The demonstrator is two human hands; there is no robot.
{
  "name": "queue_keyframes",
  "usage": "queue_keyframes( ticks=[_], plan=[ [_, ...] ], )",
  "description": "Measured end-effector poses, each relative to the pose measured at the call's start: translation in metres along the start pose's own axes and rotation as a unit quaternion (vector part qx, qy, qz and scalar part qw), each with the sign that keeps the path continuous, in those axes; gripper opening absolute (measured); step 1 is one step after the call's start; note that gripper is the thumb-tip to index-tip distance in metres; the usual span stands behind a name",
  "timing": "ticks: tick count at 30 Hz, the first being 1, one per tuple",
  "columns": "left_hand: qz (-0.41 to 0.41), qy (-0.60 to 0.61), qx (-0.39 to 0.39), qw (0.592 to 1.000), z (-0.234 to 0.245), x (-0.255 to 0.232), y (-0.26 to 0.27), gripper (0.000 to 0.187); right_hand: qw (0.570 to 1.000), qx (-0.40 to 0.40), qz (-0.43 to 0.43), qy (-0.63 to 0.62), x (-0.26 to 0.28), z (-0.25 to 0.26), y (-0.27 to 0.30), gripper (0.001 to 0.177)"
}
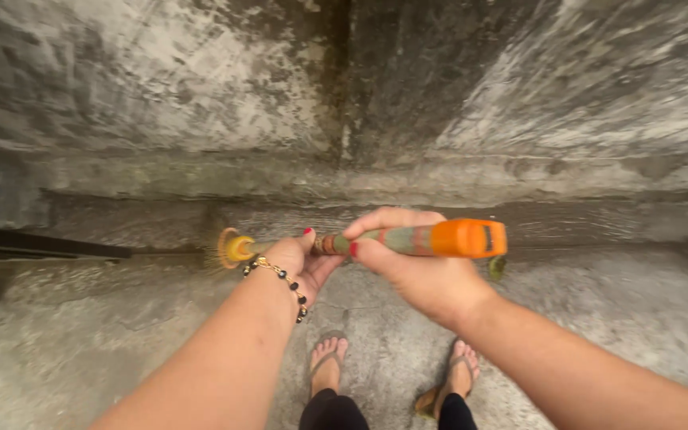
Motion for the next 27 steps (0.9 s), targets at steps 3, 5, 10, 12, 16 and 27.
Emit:
queue_keyframes(
  ticks=[3,5,10,12,16,27],
  plan=[
    [0.02,-0.011,-0.003,1.0,-0.023,0.011,0.003,0.023,0.993,-0.02,-0.108,-0.042,0.008,0.022,0.009,0.017],
    [0.026,-0.011,0.016,0.999,-0.038,0.019,0.003,0.024,0.995,-0.031,-0.088,0.03,0.014,0.037,0.014,0.016],
    [0.042,-0.049,0.05,0.997,-0.08,0.044,0.007,0.025,0.993,-0.073,-0.093,0.022,0.009,0.078,0.029,0.015],
    [0.049,-0.064,0.057,0.995,-0.096,0.062,0.012,0.025,0.99,-0.085,-0.106,0.033,0.008,0.097,0.041,0.015],
    [0.056,-0.059,0.069,0.994,-0.133,0.106,0.019,0.023,0.982,-0.115,-0.14,0.054,0.01,0.14,0.07,0.015],
    [0.096,-0.021,0.115,0.989,-0.234,0.217,0.041,0.023,0.969,-0.163,-0.144,0.114,-0.003,0.258,0.135,0.016]
  ],
)
Point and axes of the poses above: each hand's wrist, its own y-axis away from the middle knuckle, its own z-axis out of the back of the hand, x = y × z, the point moved 2 cm from there along -y, towards the middle knuckle, and after that the axes turned 2 degrees about x, right-handed, at the moved point
